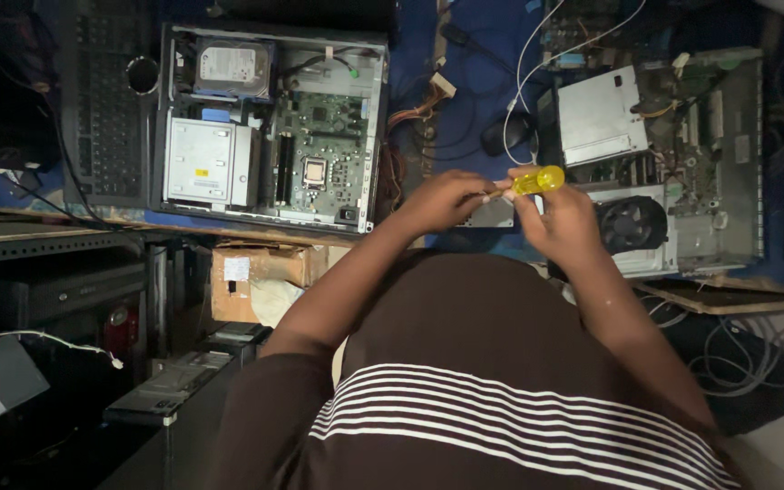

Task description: The person uses a yellow-handled screwdriver to unscrew a component from an open desktop computer case on a workbench. They reposition the screwdriver repeatedly, work on the part, and lift and reposition a metal panel and fan assembly while continuing to unscrew fasteners.

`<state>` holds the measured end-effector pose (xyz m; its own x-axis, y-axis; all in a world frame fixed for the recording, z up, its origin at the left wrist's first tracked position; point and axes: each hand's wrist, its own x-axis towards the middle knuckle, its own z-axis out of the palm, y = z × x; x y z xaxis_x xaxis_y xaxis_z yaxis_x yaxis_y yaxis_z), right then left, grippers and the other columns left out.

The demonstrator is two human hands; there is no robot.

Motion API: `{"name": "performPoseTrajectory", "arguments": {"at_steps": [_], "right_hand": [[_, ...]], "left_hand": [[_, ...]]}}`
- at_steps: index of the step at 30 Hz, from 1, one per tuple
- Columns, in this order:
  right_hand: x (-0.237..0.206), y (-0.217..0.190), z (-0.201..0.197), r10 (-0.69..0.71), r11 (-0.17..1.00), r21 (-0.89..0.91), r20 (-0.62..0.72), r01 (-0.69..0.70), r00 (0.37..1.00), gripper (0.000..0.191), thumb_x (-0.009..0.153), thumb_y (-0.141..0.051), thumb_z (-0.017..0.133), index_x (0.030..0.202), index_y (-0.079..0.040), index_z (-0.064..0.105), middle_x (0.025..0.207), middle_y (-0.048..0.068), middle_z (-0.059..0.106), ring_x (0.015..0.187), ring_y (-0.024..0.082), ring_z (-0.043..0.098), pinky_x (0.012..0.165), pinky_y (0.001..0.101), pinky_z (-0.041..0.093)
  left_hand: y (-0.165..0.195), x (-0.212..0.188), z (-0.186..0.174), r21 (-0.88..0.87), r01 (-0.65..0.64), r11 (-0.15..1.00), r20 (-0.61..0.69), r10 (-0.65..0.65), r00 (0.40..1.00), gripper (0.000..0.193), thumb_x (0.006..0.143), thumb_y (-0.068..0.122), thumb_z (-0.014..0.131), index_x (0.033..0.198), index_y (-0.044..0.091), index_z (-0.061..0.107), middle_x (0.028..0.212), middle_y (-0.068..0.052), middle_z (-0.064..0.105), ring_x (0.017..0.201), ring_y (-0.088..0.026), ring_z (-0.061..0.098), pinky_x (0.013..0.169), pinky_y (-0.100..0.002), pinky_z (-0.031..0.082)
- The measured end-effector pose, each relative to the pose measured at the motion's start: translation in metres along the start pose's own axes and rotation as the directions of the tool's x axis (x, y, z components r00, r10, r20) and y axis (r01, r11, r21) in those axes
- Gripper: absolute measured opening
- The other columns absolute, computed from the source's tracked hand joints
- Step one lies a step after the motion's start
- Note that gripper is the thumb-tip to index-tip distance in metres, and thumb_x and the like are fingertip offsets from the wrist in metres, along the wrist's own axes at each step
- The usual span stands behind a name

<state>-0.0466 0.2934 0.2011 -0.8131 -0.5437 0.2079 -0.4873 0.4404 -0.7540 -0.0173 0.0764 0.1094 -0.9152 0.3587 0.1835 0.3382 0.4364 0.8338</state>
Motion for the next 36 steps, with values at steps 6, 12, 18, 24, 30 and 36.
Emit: {"name": "performPoseTrajectory", "arguments": {"at_steps": [6,12,18,24,30,36], "right_hand": [[0.0,-0.001,0.0,-0.052,0.999,-0.001,-0.02,0.052,0.998,0.027,0.097,-0.004,0.074,0.123,-0.002,0.067,0.111,0.014,0.075,0.101,0.026,0.075,0.086,0.0348,0.058],[0.002,-0.008,-0.007,0.039,0.997,0.061,0.058,-0.043,0.998,0.031,0.096,-0.002,0.07,0.127,-0.002,0.067,0.114,0.014,0.076,0.097,0.024,0.074,0.086,0.0326,0.057],[0.007,-0.031,-0.009,-0.124,0.943,0.309,-0.025,0.125,0.992,0.039,0.098,-0.009,0.071,0.132,0.0,0.053,0.126,0.02,0.065,0.12,0.028,0.064,0.109,0.0374,0.049],[-0.004,-0.05,0.006,-0.041,0.705,0.678,-0.256,0.209,0.966,0.033,0.113,-0.031,0.052,0.125,-0.001,0.046,0.109,0.011,0.056,0.1,0.017,0.054,0.097,0.0324,0.047],[0.012,-0.038,0.02,0.047,0.637,0.747,-0.287,0.193,0.957,0.04,0.115,-0.025,0.051,0.084,-0.002,0.044,0.068,0.008,0.047,0.056,0.014,0.043,0.057,0.03,0.039],[0.034,-0.037,0.001,-0.205,0.608,0.781,-0.013,0.138,0.979,0.048,0.111,-0.025,0.056,0.07,-0.001,0.047,0.067,0.01,0.052,0.061,0.021,0.05,0.059,0.0356,0.043]], "left_hand": [[-0.002,-0.002,-0.001,0.004,-0.007,1.0,-0.016,0.007,1.0,0.022,0.095,0.016,0.068,0.117,0.014,0.069,0.099,-0.008,0.071,0.097,-0.033,0.069,0.08,-0.044,0.054],[-0.003,-0.002,0.0,-0.011,0.01,1.0,-0.025,-0.01,1.0,0.019,0.093,0.018,0.07,0.112,0.014,0.071,0.102,-0.007,0.074,0.097,-0.032,0.07,0.079,-0.044,0.055],[-0.006,-0.003,0.009,0.127,0.064,0.99,-0.054,-0.057,0.997,0.017,0.088,0.019,0.075,0.105,0.017,0.074,0.098,-0.005,0.075,0.093,-0.031,0.07,0.077,-0.045,0.055],[-0.006,-0.004,0.016,0.151,0.05,0.987,-0.076,-0.039,0.996,0.016,0.088,0.018,0.076,0.104,0.017,0.074,0.093,-0.006,0.074,0.092,-0.031,0.07,0.079,-0.045,0.055],[0.01,-0.005,0.005,0.06,0.048,0.997,-0.055,-0.044,0.997,0.017,0.089,0.016,0.073,0.106,0.014,0.072,0.103,-0.009,0.074,0.101,-0.033,0.069,0.088,-0.045,0.054],[0.041,0.0,-0.016,-0.148,-0.068,0.987,0.008,0.07,0.998,0.023,0.095,0.012,0.067,0.118,0.008,0.068,0.117,-0.015,0.07,0.111,-0.039,0.065,0.095,-0.046,0.051]]}}
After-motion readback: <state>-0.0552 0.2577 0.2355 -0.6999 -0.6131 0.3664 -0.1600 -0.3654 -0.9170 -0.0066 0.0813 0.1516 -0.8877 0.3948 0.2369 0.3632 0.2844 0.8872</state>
